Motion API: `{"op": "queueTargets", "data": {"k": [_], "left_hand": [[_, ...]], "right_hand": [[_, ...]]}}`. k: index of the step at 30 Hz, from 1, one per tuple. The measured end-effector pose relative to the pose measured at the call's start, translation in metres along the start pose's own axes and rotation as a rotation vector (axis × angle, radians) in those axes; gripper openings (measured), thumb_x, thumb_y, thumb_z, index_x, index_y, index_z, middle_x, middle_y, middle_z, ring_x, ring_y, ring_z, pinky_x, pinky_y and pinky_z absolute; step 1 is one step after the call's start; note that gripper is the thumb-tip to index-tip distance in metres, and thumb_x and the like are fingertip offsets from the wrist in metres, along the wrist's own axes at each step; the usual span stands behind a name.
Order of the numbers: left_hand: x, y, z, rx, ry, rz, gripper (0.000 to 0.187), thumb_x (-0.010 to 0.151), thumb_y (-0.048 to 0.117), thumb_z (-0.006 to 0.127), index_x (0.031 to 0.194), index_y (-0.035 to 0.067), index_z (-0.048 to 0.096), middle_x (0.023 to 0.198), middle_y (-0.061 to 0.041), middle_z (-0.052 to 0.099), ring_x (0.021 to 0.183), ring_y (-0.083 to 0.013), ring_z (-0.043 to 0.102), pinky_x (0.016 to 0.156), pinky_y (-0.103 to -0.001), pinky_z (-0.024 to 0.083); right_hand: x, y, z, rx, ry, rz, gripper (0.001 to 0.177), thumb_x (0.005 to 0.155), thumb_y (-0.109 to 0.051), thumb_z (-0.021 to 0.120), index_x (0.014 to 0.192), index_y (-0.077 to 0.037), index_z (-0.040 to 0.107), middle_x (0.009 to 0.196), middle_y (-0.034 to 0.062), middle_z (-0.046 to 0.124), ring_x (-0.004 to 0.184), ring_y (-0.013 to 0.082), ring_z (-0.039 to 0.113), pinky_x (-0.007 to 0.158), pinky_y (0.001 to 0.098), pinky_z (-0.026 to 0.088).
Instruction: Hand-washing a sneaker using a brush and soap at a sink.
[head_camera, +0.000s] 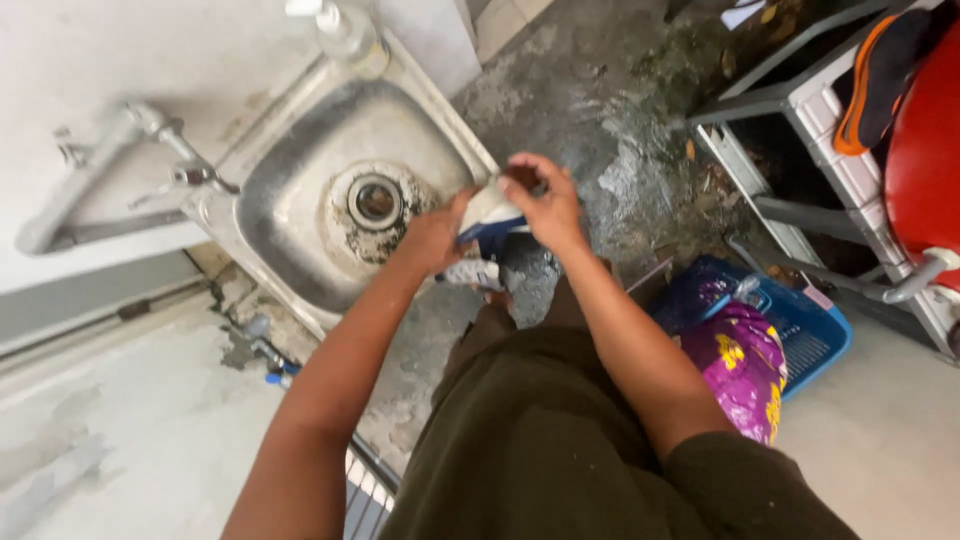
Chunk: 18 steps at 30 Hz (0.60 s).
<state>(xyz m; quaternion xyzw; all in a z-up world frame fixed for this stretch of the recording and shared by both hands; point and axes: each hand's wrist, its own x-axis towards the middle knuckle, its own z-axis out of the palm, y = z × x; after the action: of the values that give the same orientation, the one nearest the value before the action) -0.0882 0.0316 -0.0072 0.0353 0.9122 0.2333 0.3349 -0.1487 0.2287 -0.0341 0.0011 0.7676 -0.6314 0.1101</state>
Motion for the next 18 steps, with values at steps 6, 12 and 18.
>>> {"op": "queueTargets", "data": {"k": [6, 12, 18], "left_hand": [[-0.008, 0.004, -0.003, -0.036, 0.021, 0.019, 0.079, 0.09, 0.018, 0.068, 0.152, 0.022, 0.018, 0.123, -0.025, 0.065, 0.109, -0.0467, 0.065, 0.095, -0.057, 0.05], [-0.004, -0.005, 0.001, -0.036, 0.027, 0.039, 0.078, 0.09, 0.018, 0.067, 0.151, 0.022, 0.018, 0.126, -0.024, 0.064, 0.11, -0.0451, 0.065, 0.095, -0.056, 0.051], [0.0, -0.012, 0.006, -0.043, 0.044, 0.069, 0.077, 0.091, 0.021, 0.066, 0.152, 0.018, 0.018, 0.141, -0.023, 0.055, 0.115, -0.0473, 0.061, 0.097, -0.06, 0.049]], "right_hand": [[0.005, -0.003, 0.003, -0.233, 0.012, -0.156, 0.043, 0.07, -0.039, 0.092, 0.107, -0.026, 0.074, 0.093, 0.0032, 0.072, 0.089, 0.0248, 0.055, 0.085, 0.0323, 0.043], [0.019, 0.019, -0.016, -0.267, -0.011, 0.001, 0.036, 0.08, -0.041, 0.084, 0.104, -0.016, 0.074, 0.09, 0.0136, 0.075, 0.089, 0.0335, 0.071, 0.08, 0.0386, 0.054], [-0.005, 0.025, 0.015, -0.253, 0.183, -0.3, 0.042, 0.075, -0.033, 0.092, 0.11, -0.024, 0.071, 0.105, 0.0032, 0.07, 0.092, 0.025, 0.052, 0.087, 0.0327, 0.044]]}}
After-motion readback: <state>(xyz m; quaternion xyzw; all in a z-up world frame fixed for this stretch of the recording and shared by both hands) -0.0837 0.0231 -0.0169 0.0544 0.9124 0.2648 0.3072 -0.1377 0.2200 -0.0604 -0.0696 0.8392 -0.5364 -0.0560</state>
